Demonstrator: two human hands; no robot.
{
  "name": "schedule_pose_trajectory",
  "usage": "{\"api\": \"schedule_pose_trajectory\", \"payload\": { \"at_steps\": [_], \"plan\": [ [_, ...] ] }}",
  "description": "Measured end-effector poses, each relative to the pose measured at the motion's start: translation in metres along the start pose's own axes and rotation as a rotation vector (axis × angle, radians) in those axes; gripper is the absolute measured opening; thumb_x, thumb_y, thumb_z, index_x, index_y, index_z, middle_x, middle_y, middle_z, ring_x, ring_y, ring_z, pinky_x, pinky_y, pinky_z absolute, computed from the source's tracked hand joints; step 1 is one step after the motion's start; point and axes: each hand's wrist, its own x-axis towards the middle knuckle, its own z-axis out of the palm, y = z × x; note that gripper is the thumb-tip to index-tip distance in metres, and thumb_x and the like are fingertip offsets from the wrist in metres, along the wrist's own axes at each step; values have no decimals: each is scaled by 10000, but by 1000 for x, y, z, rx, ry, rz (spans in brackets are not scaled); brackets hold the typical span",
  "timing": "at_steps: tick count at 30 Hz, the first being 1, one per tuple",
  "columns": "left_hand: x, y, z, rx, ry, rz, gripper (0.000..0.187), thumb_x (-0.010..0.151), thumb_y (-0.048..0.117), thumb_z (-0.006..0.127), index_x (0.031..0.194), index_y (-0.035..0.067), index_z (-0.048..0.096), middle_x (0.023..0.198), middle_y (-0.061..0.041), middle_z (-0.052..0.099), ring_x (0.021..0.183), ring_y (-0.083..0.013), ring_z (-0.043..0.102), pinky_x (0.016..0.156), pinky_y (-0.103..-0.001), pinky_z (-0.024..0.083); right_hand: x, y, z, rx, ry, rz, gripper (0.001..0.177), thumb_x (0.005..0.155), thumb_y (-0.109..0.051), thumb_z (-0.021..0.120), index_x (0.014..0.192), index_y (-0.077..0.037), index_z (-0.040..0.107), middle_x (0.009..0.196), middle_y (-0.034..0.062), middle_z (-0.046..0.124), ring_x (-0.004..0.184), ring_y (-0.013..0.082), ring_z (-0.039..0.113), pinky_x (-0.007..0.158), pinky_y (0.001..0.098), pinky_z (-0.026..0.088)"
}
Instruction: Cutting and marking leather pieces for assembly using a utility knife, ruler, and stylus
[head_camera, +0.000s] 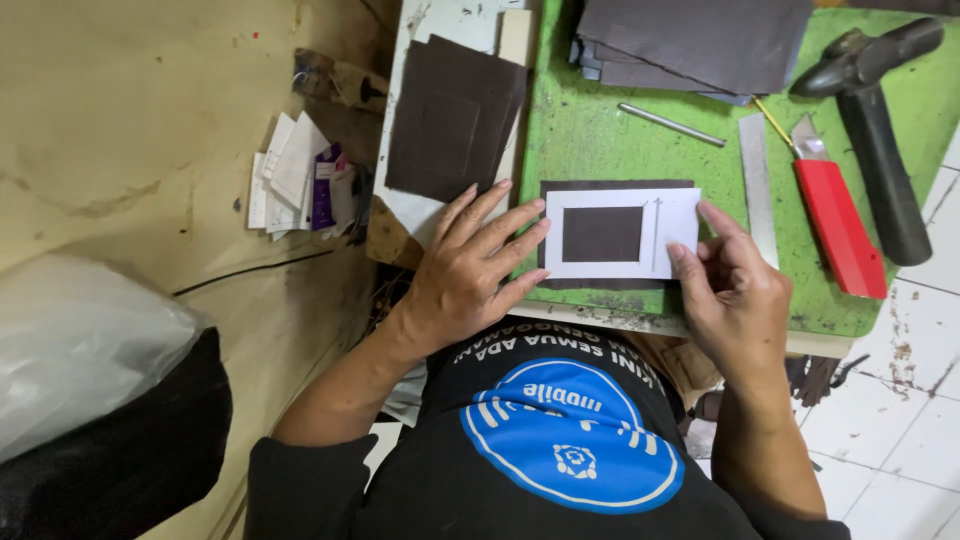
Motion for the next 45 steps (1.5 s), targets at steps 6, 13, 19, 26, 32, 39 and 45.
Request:
{"api": "schedule_pose_trajectory", "payload": {
  "at_steps": [6,13,19,26,32,39,45],
  "plan": [
    [-1,-2,18,4,101,-3,431,975,381,717,1317,117,704,1399,-78,640,1375,-394,527,1177,-564,326,2,2,3,-43,88,-69,420,968,-57,829,1367,20,721,837,208,701,689,359,679,564,457,502],
    [2,-2,18,35,96,10,425,971,370,721,1310,114,711,1372,-88,653,1355,-401,543,1167,-572,329,6,-4,-1,-52,78,-74,388,947,-113,828,1319,-41,742,769,138,720,674,322,701,593,415,537],
    [4,-1,17,28,97,-4,421,946,361,753,1283,111,727,1349,-101,665,1337,-412,559,1158,-584,340,6,-3,-2,-108,70,-124,340,949,-110,815,1273,-22,761,847,150,751,768,353,728,666,419,568],
    [3,-2,18,26,96,4,411,959,372,737,1276,111,730,1351,-101,658,1346,-409,550,1161,-587,331,5,5,-2,-125,51,-178,357,967,-136,796,1298,-13,741,1004,183,769,853,356,741,719,440,585],
    [2,-1,20,25,121,-19,375,977,354,722,1278,131,725,1361,-86,647,1362,-395,540,1171,-584,326,5,7,-2,-143,33,-218,373,995,-105,798,1333,38,731,1039,232,749,911,413,728,742,500,573],
    [6,1,4,15,0,-52,383,979,277,772,1318,121,690,1373,-118,614,1409,-368,462,1169,-569,373,0,9,-2,-208,-8,-179,385,1047,-119,800,1387,42,721,992,149,731,765,230,644,727,369,508],
    [5,0,6,19,-2,-45,387,967,269,809,1303,107,706,1353,-127,615,1401,-368,455,1176,-583,361,-1,10,-3,-201,-6,-214,367,1067,-64,817,1390,83,723,979,168,718,754,236,625,724,370,510]
  ]
}}
